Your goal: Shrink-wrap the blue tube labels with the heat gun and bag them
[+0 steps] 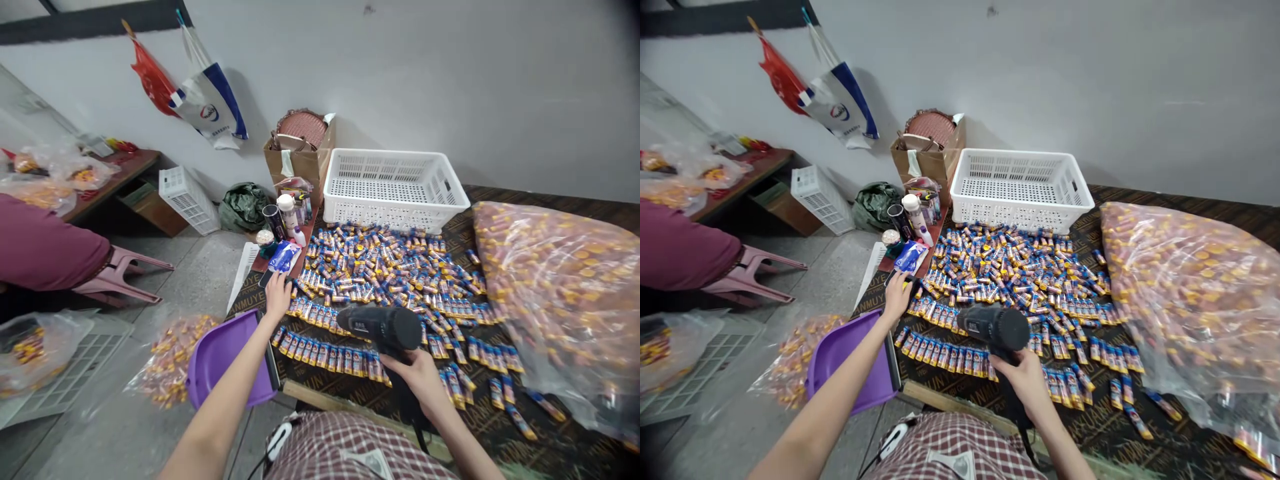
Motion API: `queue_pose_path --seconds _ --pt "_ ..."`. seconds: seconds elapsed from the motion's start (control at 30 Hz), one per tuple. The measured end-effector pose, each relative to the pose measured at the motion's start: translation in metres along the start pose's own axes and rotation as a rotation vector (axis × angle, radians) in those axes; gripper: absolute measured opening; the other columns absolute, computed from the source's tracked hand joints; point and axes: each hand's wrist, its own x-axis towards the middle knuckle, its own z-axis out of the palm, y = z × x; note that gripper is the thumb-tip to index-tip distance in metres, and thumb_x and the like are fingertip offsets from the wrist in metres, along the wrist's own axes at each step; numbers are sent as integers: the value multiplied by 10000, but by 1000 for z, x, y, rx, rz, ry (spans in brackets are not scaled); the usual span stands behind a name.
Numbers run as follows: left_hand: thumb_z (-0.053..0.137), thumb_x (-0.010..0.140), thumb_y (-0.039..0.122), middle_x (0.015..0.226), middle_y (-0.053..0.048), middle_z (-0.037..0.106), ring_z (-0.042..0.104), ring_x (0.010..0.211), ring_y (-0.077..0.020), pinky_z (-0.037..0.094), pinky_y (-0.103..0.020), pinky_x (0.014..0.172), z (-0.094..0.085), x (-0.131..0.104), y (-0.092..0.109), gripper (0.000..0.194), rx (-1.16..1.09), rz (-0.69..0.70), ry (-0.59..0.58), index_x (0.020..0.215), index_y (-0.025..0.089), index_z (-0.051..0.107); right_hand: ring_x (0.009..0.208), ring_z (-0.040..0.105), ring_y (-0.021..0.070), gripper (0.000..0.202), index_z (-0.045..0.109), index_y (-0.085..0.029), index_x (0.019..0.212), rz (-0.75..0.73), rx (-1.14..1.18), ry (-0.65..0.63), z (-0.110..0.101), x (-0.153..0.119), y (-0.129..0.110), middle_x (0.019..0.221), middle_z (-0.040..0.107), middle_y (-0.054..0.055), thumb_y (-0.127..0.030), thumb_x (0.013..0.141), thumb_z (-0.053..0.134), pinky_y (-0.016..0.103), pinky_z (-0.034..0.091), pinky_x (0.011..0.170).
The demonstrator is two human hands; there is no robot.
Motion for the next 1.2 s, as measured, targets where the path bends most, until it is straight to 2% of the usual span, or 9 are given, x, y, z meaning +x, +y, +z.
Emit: queue_pose_path --seconds 0.13,0.27,0.53,0.7,0.8,0.9,1.07,1.2 --pt "410 836 275 1212 -134 552 467 1179 -236 372 -405 1002 -19 -27 -42 335 -88 -96 71 1091 149 587 836 642 282 323 705 -117 850 -83 -7 -113 35 15 -8 838 723 94 -293 581 737 390 484 791" --pt "436 815 271 1141 -128 596 510 1133 -241 391 -413 986 -35 -51 -67 300 -96 -157 118 1028 149 607 809 646 269 302 695 -114 846 -100 -3 -174 58 25 -16 848 722 94 -279 594 719 368 487 757" --pt "474 788 272 1048 -104 650 572 1043 -233 439 -405 930 -39 -89 -82 267 -139 -217 117 981 158 619 805 652 263 346 692 -111 845 -139 20 -209 93 48 -14 869 721 102 -315 570 740 378 491 759" --pt "482 777 281 1054 -107 653 570 1049 -247 430 -415 930 -39 -105 -85 275 -158 -264 90 982 159 620 786 648 257 322 692 -99 843 -157 -33 -276 102 50 -13 873 719 105 -295 590 723 364 488 735" --pt "476 777 296 1052 -111 655 577 1033 -252 427 -419 929 -39 -112 -85 288 -171 -278 73 986 157 618 815 645 263 292 698 -113 831 -149 -56 -294 92 40 -17 879 720 90 -280 591 716 366 482 760" --pt "479 768 308 1039 -111 660 587 1009 -260 433 -429 916 -37 -117 -83 293 -178 -288 45 976 159 621 807 643 261 287 700 -117 825 -116 -69 -244 70 26 -18 853 723 79 -285 593 711 359 483 753" --pt "488 743 309 996 -106 673 606 967 -264 458 -425 880 -26 -120 -73 283 -190 -267 -10 942 169 632 802 639 260 324 704 -98 848 -48 -84 -99 13 0 -4 858 721 102 -305 600 717 354 479 759" --pt "488 740 326 1003 -102 673 608 956 -256 459 -416 874 -19 -120 -62 289 -202 -234 -52 930 169 638 796 642 275 387 715 -98 863 25 -76 65 -33 -21 8 860 721 113 -329 554 750 365 490 735"
